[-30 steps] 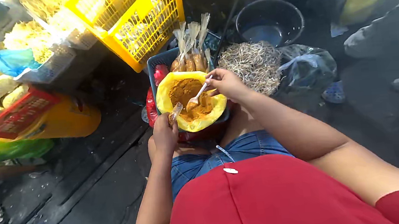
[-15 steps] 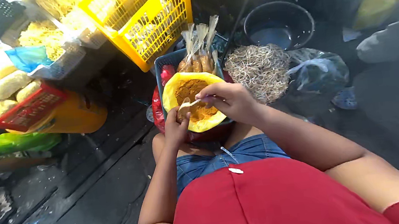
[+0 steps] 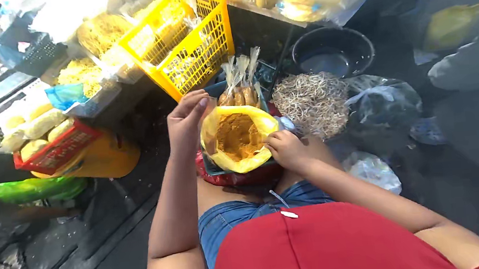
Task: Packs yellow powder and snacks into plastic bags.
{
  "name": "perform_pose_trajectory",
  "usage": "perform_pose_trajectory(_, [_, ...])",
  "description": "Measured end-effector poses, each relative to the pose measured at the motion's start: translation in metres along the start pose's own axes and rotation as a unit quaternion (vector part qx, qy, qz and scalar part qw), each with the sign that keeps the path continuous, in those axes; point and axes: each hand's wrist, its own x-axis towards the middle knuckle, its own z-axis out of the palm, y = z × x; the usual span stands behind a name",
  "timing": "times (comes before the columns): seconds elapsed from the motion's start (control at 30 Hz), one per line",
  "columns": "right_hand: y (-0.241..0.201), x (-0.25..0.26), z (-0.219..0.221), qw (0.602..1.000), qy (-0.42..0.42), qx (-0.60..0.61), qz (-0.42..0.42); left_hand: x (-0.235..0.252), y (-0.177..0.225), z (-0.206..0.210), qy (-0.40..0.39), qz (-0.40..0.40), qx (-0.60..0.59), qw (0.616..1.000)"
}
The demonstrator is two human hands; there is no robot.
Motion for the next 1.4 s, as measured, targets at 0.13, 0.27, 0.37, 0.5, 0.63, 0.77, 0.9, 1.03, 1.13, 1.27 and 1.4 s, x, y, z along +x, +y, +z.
perform_pose_trajectory(0.13, [-0.002, -0.001, -0.013, 1.000, -0.018, -0.009, 0.021, 0.018, 0.053, -0.006, -0.010, 0.105, 0.202, 0.974])
perform_pose_trajectory(0.27, [-0.011, 0.004, -0.033, 0.999, -0.019, 0.034, 0.019, 0.020, 0.072, -0.002, 0.031, 0.208, 0.243, 0.947])
perform_pose_trajectory(0.37, [-0.020, 0.009, -0.042, 0.995, 0.025, 0.091, -0.024, 0.018, 0.024, 0.024, -0.003, 0.110, 0.160, 0.981])
perform_pose_trajectory(0.5, [-0.034, 0.019, -0.075, 0.980, 0.098, 0.147, -0.091, 0.017, 0.010, 0.037, -0.023, 0.110, 0.114, 0.987])
perform_pose_trajectory(0.63, [-0.041, 0.041, -0.098, 0.965, 0.054, 0.246, -0.068, 0.031, 0.027, 0.048, -0.072, 0.047, 0.138, 0.987])
perform_pose_trajectory(0.77, [-0.048, 0.067, -0.104, 0.942, -0.066, 0.329, -0.018, 0.041, 0.028, 0.062, -0.110, 0.008, 0.102, 0.989])
perform_pose_trajectory(0.9, [-0.051, 0.065, -0.082, 0.939, -0.109, 0.327, -0.008, 0.045, 0.021, 0.067, -0.081, 0.008, 0.096, 0.992])
perform_pose_trajectory(1.03, [-0.059, 0.054, -0.061, 0.923, -0.116, 0.358, 0.086, 0.049, 0.016, 0.058, -0.042, 0.017, 0.104, 0.994])
perform_pose_trajectory(1.13, [-0.054, 0.048, -0.043, 0.907, -0.111, 0.394, 0.102, 0.050, 0.014, 0.053, -0.022, 0.023, 0.107, 0.994])
perform_pose_trajectory(1.27, [-0.034, 0.042, -0.044, 0.916, -0.136, 0.369, 0.077, 0.038, 0.005, 0.042, 0.005, -0.001, 0.092, 0.996])
perform_pose_trajectory(1.4, [-0.005, 0.042, -0.086, 0.976, -0.190, 0.109, 0.013, 0.009, -0.028, 0.013, 0.060, -0.106, 0.081, 0.989])
